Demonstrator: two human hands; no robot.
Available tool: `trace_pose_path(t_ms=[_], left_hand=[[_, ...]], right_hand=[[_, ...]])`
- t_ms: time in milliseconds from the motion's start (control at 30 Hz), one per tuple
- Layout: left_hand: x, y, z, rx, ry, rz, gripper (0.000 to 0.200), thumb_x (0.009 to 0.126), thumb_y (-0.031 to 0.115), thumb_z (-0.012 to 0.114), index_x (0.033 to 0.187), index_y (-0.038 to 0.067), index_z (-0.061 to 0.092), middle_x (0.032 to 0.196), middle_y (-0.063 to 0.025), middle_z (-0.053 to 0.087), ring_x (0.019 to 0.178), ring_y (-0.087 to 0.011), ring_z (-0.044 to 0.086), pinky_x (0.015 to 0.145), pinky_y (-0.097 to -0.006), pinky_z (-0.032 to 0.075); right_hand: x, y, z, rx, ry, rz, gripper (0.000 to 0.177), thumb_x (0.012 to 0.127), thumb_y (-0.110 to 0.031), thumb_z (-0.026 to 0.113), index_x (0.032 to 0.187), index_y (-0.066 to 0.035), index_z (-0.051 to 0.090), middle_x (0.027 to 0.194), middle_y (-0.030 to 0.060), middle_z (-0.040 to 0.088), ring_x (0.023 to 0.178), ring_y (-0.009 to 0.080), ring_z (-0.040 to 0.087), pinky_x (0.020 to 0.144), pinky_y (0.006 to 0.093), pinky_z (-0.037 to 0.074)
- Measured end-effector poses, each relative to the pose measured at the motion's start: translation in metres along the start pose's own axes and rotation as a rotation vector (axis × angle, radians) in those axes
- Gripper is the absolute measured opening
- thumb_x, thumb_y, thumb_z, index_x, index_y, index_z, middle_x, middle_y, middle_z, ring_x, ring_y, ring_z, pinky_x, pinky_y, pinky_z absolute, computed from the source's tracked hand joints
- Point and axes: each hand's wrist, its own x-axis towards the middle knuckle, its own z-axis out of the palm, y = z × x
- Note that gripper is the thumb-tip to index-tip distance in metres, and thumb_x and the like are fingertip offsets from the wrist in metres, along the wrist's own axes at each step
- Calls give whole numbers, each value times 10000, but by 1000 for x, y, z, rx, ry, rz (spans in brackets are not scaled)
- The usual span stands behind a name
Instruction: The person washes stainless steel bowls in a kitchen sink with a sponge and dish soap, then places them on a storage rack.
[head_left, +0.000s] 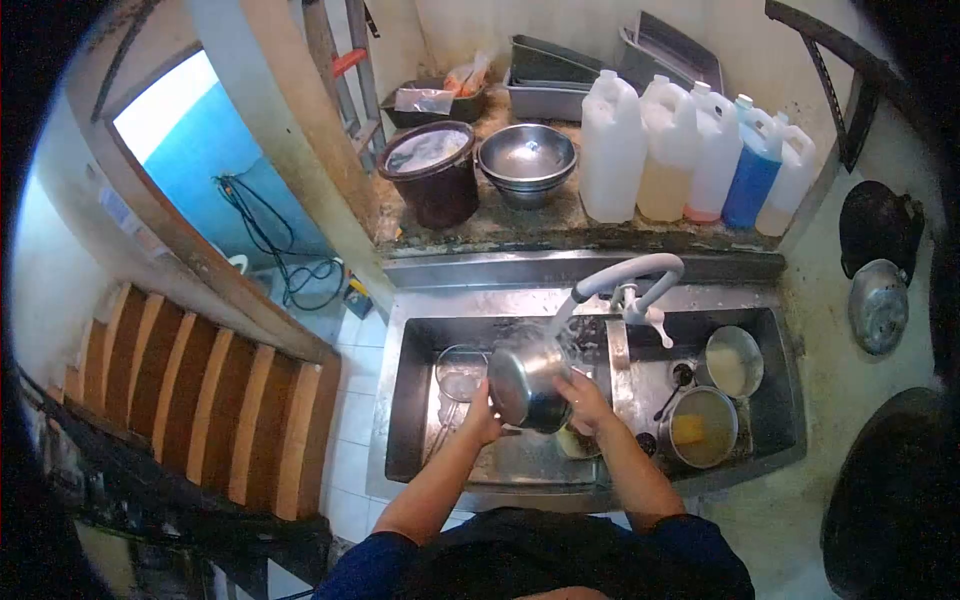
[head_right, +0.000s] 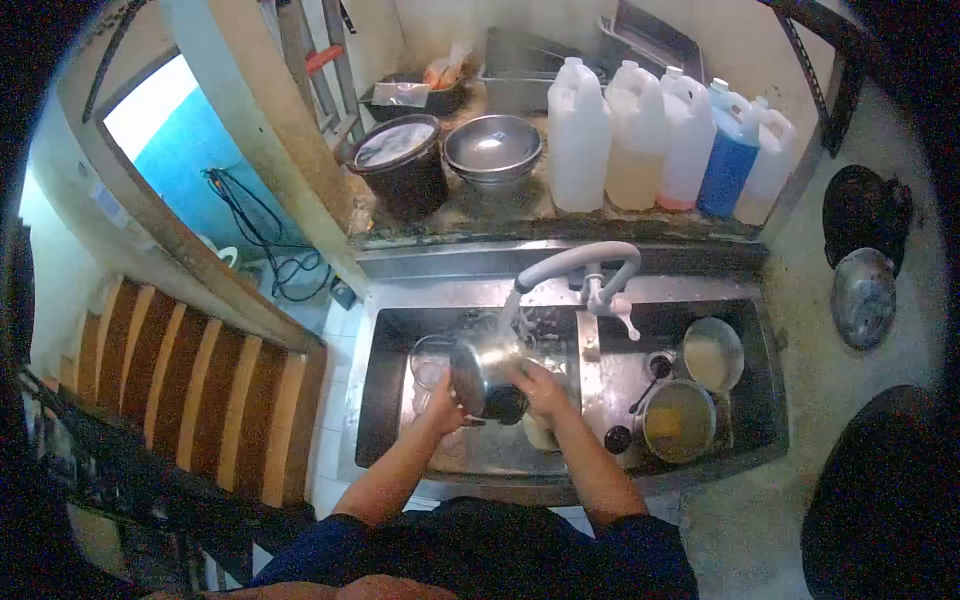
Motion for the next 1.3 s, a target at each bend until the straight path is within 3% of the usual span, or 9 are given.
trace_pose_path(t_ms=[167,367,600,800,900,1000,1133,1200,1300], left_hand=[[-41,27,38,54,-486,-35,871,778,756,331,1342,92,325,1265,-176,425,1165,-390,429,843,-643,396],[-43,18,34,221,-111,99,447,872,205,436,1227,-57,363,1090,-243,524,982,-373,577,775,-528,518],[-30,-16,-4,171,-105,192,442,823,58,538,1233,13,379,1035,-165,580,842,-284,641,633,-400,574],[-16,-35,-21,293,-53,236,469,815,142,613,1219,26,404,1022,-135,591,740,-193,643,475,-287,516],[-25,-19,-20,559,94,141,454,817,233,632,1176,6,470,1033,-149,595,863,-222,625,645,-340,532],[-26,-26,-12,728,363,1113,420,818,307,634,1112,16,554,1045,-148,605,1023,-244,562,882,-394,443],[-62,-1,-19,1300,-163,1377,281,889,296,540,1036,68,615,979,-109,621,996,-268,552,897,-327,395],[-73,-2,-11,1230,-60,994,293,912,310,495,1008,61,616,884,-112,613,873,-242,561,805,-310,416],[-82,-9,-7,1022,213,743,354,930,335,456,939,14,605,731,-96,567,697,-162,516,661,-305,412]], right_hand=[[-22,-36,13,-917,-384,-68,291,931,-202,433,1143,-15,503,961,216,599,914,309,598,805,363,462],[-44,-68,35,-1098,-463,247,431,951,-347,330,1159,-42,551,1113,231,576,1055,374,539,920,415,406],[-39,-64,-45,-1657,-270,-823,145,733,-137,578,862,-169,636,1097,96,598,1150,238,500,1041,424,310],[-43,-80,-27,-1143,-162,-723,153,687,-85,669,836,-113,651,1341,133,421,1253,317,394,1043,426,321],[-36,-78,-16,-785,-206,-418,204,696,46,651,863,-70,636,1388,141,352,1244,316,403,997,343,381],[-13,-82,-26,-730,-240,-239,223,719,64,604,905,-59,609,1393,139,343,1209,270,445,936,329,413],[18,-62,-37,-710,-318,-270,126,788,-19,569,908,-55,580,1188,131,501,1088,262,513,897,348,420],[24,-44,-27,-623,-195,-242,106,797,-50,585,895,-90,587,992,132,592,1163,280,474,888,355,424],[27,20,-46,-724,204,73,203,788,-90,589,978,-27,556,1145,154,543,988,290,558,831,378,446]])
